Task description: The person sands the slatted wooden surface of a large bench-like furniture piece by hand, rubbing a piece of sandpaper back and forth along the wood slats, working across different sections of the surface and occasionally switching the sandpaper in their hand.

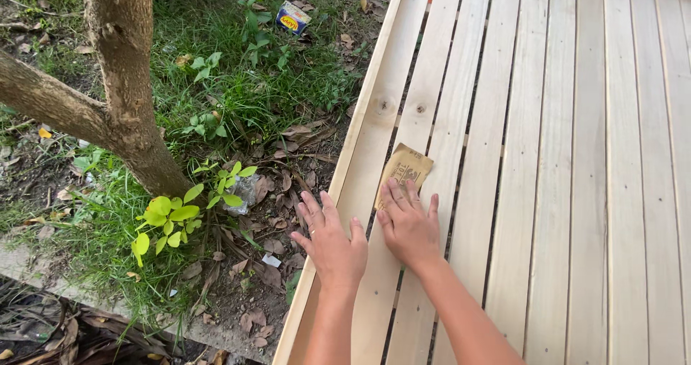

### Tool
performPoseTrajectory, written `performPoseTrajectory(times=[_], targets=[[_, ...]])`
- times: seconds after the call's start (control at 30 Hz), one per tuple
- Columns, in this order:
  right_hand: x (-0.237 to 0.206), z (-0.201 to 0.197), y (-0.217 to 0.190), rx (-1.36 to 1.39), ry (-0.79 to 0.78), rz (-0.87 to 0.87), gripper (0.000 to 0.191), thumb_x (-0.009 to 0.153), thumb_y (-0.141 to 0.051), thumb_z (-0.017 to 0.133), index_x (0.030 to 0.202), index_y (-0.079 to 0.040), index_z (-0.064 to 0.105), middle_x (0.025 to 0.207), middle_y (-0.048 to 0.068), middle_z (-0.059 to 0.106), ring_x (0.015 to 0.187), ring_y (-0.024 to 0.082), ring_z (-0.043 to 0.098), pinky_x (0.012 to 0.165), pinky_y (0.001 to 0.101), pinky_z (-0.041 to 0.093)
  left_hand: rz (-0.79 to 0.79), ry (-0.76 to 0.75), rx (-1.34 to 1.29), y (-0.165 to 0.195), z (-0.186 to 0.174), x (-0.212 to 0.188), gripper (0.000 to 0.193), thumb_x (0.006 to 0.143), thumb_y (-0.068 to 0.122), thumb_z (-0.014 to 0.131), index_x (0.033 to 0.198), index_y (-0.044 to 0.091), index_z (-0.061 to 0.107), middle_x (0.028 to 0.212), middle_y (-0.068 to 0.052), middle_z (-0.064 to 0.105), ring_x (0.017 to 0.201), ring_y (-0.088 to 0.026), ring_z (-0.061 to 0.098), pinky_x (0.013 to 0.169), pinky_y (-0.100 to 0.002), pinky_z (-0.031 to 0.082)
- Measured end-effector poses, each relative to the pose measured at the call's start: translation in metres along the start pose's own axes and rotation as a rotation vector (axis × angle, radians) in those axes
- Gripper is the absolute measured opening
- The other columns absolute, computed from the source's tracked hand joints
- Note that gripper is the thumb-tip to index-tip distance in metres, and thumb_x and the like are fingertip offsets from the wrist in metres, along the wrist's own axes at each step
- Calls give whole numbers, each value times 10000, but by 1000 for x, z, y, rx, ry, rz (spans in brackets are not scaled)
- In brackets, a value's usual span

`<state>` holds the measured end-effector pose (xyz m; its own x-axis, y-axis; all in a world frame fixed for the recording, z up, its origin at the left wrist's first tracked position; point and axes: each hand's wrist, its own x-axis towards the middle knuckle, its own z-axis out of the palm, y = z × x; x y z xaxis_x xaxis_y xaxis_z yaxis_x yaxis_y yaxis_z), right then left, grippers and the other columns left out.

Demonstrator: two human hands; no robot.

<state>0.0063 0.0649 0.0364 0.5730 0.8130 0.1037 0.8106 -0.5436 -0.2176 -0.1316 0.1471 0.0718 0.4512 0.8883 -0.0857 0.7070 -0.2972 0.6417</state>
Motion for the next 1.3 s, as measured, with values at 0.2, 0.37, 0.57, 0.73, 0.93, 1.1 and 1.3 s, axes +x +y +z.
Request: performPoseTrajectory(times=[0.2,0.37,0.57,0.73,0.93,1.1,1.3], targets=[[17,-8,-11,-55,-21,86,518,1019,-376,440,1500,-192,496,1608,-21,414,1535,308,266,1161,741,115,-11,-26,28,1,5,-3,783,895,296,620,1558,24,303,1680,-215,114,1560,-361,105,1158,-726,74],[-5,-1,-28,-60,-46,90,536,989,-360,453,1498,-197,491,1598,-42,412,1502,279,260,1134,770,86,-3,-26,25,3,8,-2,790,894,305,619,1556,16,298,1678,-219,109,1558,-366,102,1156,-724,72],[-9,4,-37,-123,-8,123,549,992,-331,461,1500,-124,477,1613,-19,400,1541,314,216,1164,747,71,-5,-10,39,-1,5,-1,790,894,305,618,1557,14,301,1674,-231,112,1552,-388,101,1151,-728,68],[-8,1,-43,-199,-98,116,573,955,-340,471,1480,-111,458,1625,6,330,1532,352,169,1123,756,62,-10,-19,24,1,6,-1,782,897,310,619,1554,20,309,1674,-235,115,1555,-386,110,1146,-738,65],[-14,2,-47,-128,-71,199,590,968,-361,484,1514,-140,455,1644,14,292,1523,372,140,1138,771,80,-10,-9,44,2,5,-2,759,896,316,622,1542,35,341,1674,-232,122,1555,-393,106,1141,-755,49],[-10,3,-45,-134,-33,193,558,949,-372,500,1472,-176,502,1655,42,306,1535,398,160,1139,762,85,-24,-43,44,3,3,-2,772,891,325,622,1547,36,335,1669,-227,108,1551,-386,95,1133,-762,41],[-9,0,-47,-115,-18,229,571,944,-409,516,1477,-201,517,1637,78,304,1520,424,168,1115,780,69,-12,-57,100,7,-2,-4,734,890,335,614,1541,96,372,1699,-107,136,1554,-399,59,1126,-777,16]])
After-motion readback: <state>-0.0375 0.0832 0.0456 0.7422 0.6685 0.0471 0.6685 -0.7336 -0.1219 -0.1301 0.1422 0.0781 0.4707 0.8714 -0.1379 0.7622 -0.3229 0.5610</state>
